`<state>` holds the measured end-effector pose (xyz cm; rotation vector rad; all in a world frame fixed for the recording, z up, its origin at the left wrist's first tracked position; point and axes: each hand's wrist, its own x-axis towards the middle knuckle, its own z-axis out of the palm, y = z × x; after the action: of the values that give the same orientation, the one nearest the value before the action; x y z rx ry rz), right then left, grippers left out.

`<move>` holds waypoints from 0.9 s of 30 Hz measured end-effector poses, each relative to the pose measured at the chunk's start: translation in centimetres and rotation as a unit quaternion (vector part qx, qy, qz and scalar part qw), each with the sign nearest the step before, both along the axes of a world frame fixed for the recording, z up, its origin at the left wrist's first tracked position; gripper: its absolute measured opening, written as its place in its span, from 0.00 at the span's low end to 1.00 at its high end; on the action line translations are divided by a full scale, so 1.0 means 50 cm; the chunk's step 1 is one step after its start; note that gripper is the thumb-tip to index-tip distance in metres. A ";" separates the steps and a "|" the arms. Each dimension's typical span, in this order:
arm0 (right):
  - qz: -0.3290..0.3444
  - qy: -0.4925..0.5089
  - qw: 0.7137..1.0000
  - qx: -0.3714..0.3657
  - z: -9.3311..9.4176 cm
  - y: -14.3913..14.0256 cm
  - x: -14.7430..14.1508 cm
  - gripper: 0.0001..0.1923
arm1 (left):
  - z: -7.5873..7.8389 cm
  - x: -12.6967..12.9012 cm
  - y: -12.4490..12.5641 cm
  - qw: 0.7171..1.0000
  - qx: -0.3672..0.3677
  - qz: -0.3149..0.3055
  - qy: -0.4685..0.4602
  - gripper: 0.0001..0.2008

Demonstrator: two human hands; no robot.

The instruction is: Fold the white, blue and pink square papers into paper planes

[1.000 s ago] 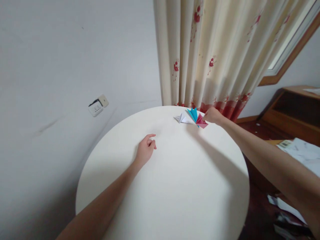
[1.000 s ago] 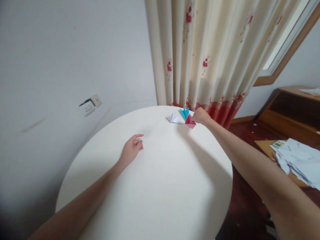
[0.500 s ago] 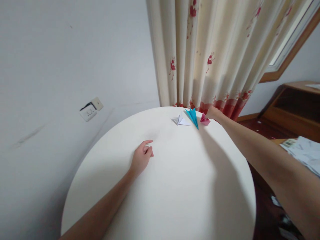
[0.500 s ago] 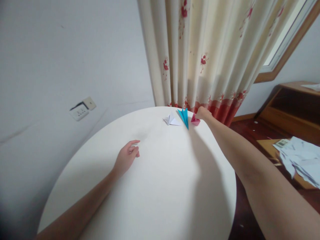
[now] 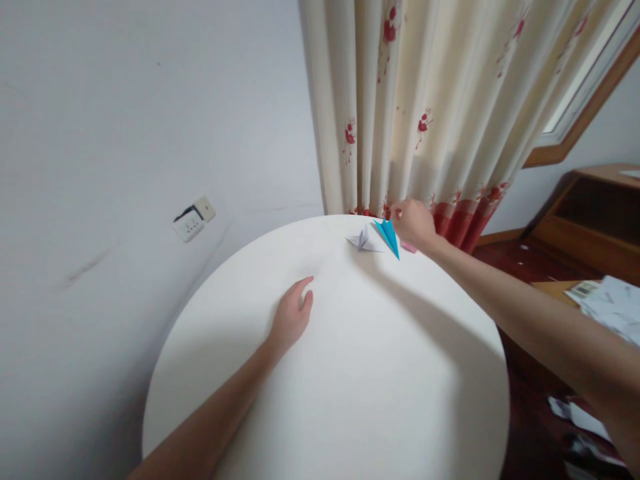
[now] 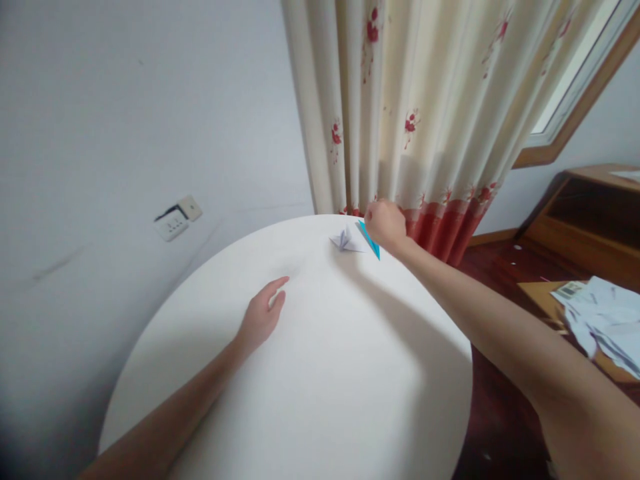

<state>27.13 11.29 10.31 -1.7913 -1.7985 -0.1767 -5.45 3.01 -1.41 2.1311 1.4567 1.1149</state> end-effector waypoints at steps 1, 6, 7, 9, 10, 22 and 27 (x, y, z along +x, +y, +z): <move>0.052 -0.009 0.998 0.024 -0.017 -0.031 -0.036 0.18 | -0.002 0.003 -0.005 0.999 0.015 -0.005 0.043 0.22; 0.213 -0.031 0.976 -0.022 -0.174 -0.165 -0.189 0.28 | -0.011 0.031 -0.044 0.970 0.012 -0.011 0.243 0.28; 0.222 -0.039 0.973 -0.054 -0.203 -0.180 -0.206 0.29 | -0.014 0.036 -0.050 0.962 0.009 -0.010 0.274 0.29; 0.229 -0.053 0.966 -0.109 -0.246 -0.197 -0.227 0.31 | -0.020 0.042 -0.058 0.945 0.004 -0.011 0.328 0.29; 0.235 -0.065 0.961 -0.127 -0.259 -0.201 -0.232 0.32 | -0.023 0.044 -0.059 0.937 0.003 -0.014 0.349 0.30; 0.255 -0.092 0.950 -0.155 -0.263 -0.191 -0.238 0.30 | -0.032 0.040 -0.052 0.928 0.012 -0.030 0.370 0.29; 0.230 0.033 0.965 -0.121 -0.193 -0.335 -0.232 0.26 | -0.035 0.034 -0.032 0.953 0.010 -0.043 0.300 0.25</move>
<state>15.54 -5.44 0.64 -1.4558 -2.2032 0.2922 -3.75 1.40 -3.16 2.6600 1.5593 0.4558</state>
